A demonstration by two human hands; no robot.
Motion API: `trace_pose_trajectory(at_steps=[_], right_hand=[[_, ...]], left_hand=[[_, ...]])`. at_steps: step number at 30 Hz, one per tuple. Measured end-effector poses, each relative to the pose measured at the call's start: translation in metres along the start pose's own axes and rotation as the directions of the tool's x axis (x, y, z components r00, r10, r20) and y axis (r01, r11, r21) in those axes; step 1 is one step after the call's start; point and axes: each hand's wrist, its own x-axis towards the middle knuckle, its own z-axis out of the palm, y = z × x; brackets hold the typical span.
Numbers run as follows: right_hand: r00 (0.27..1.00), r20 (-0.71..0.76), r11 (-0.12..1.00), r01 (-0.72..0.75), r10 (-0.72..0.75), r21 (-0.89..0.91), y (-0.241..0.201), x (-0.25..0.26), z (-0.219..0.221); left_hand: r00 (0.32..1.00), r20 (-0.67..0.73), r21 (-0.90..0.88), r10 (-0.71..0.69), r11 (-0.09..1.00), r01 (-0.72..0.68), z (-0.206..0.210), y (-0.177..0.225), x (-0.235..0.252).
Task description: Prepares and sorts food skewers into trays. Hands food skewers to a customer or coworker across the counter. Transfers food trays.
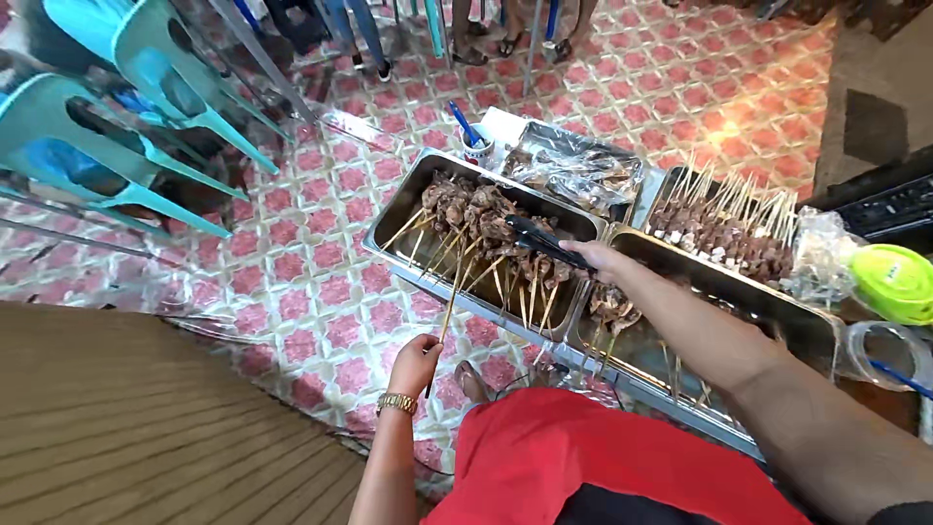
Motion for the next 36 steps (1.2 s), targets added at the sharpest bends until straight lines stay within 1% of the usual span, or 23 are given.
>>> trace_pose_trajectory(at_steps=[4, 8, 9, 10, 11, 12, 13, 14, 15, 16, 17, 18, 19, 20, 21, 23, 24, 26, 27, 29, 31, 34, 36], right_hand=[[0.996, -0.046, 0.996, 0.079, -0.082, -0.048, 0.000, 0.013, 0.017], [0.986, -0.057, 0.979, 0.150, -0.159, -0.136, 0.004, 0.020, 0.008], [0.975, -0.083, 0.961, 0.186, -0.207, -0.205, 0.003, 0.018, 0.006], [0.957, -0.114, 0.919, 0.216, -0.266, -0.331, -0.002, 0.012, 0.003], [0.935, -0.142, 0.854, 0.227, -0.326, -0.467, -0.009, 0.004, 0.000], [0.907, -0.152, 0.763, 0.230, -0.393, -0.604, -0.016, -0.007, -0.003], [0.864, -0.138, 0.633, 0.237, -0.485, -0.737, -0.021, -0.017, -0.003], [0.811, -0.086, 0.451, 0.230, -0.579, -0.862, -0.021, -0.023, -0.003], [0.766, -0.008, 0.268, 0.214, -0.642, -0.939, -0.019, -0.028, -0.002], [0.740, 0.071, 0.125, 0.206, -0.669, -0.970, -0.015, -0.029, 0.000], [0.716, 0.150, 0.016, 0.219, -0.682, -0.976, -0.008, -0.027, 0.002], [0.718, 0.208, -0.046, 0.238, -0.664, -0.970, -0.003, -0.027, 0.004], [0.724, 0.245, -0.079, 0.256, -0.645, -0.963, -0.001, -0.027, 0.005], [0.741, 0.251, -0.076, 0.262, -0.623, -0.962, -0.004, -0.031, 0.004], [0.777, 0.226, -0.042, 0.250, -0.588, -0.967, -0.012, -0.037, 0.000], [0.837, 0.160, 0.070, 0.230, -0.524, -0.971, -0.035, -0.051, -0.016], [0.847, 0.136, 0.134, 0.236, -0.513, -0.963, -0.048, -0.053, -0.028], [0.869, 0.117, 0.236, 0.257, -0.481, -0.937, -0.080, -0.039, -0.051], [0.879, 0.133, 0.259, 0.274, -0.457, -0.926, -0.098, -0.024, -0.060], [0.900, 0.171, 0.244, 0.284, -0.401, -0.927, -0.131, 0.016, -0.071], [0.928, 0.206, 0.233, 0.284, -0.310, -0.930, -0.159, 0.048, -0.069], [0.944, 0.255, 0.301, 0.310, -0.208, -0.902, -0.170, 0.089, -0.069], [0.948, 0.282, 0.345, 0.316, -0.147, -0.884, -0.177, 0.087, -0.070]], left_hand=[[1.000, -0.010, -0.009, 0.002, 1.000, -0.002, 0.000, 0.004, -0.002], [1.000, -0.025, -0.034, -0.007, 0.999, 0.006, 0.000, -0.003, -0.005], [0.999, -0.035, -0.051, -0.010, 0.999, 0.009, 0.001, -0.006, -0.006], [0.999, -0.040, -0.068, -0.015, 0.998, 0.013, 0.002, -0.009, -0.007], [0.999, -0.044, -0.083, -0.019, 0.996, 0.015, 0.002, -0.011, -0.007], [0.999, -0.047, -0.092, -0.022, 0.996, 0.017, 0.002, -0.013, -0.008], [0.999, -0.048, -0.101, -0.020, 0.995, 0.015, 0.002, -0.013, -0.008], [0.999, -0.046, -0.108, -0.016, 0.994, 0.011, 0.002, -0.014, -0.008], [0.999, -0.044, -0.113, -0.014, 0.994, 0.009, 0.002, -0.014, -0.008], [0.999, -0.040, -0.113, -0.012, 0.994, 0.007, 0.002, -0.014, -0.007], [0.999, -0.037, -0.114, -0.008, 0.993, 0.004, 0.003, -0.013, -0.006], [0.999, -0.036, -0.116, -0.001, 0.993, -0.003, 0.002, -0.012, -0.005], [0.999, -0.038, -0.118, 0.005, 0.993, -0.010, 0.001, -0.012, -0.004], [0.999, -0.045, -0.119, 0.009, 0.993, -0.014, 0.001, -0.013, -0.004], [0.999, -0.053, -0.123, 0.008, 0.992, -0.014, 0.001, -0.014, -0.004], [0.997, -0.073, -0.135, 0.008, 0.991, -0.017, -0.001, -0.018, -0.005], [0.997, -0.078, -0.137, 0.003, 0.991, -0.014, -0.002, -0.021, -0.005], [0.997, -0.081, -0.143, -0.007, 0.990, -0.005, -0.002, -0.025, -0.007], [0.997, -0.079, -0.141, -0.011, 0.990, -0.001, -0.002, -0.026, -0.008], [0.997, -0.072, -0.136, -0.024, 0.991, 0.014, -0.001, -0.024, -0.009], [0.997, -0.064, -0.143, -0.045, 0.989, 0.035, 0.001, -0.019, -0.011], [0.995, -0.077, -0.185, -0.060, 0.982, 0.045, 0.007, -0.020, -0.011], [0.994, -0.081, -0.206, -0.072, 0.977, 0.054, 0.009, -0.022, -0.014]])
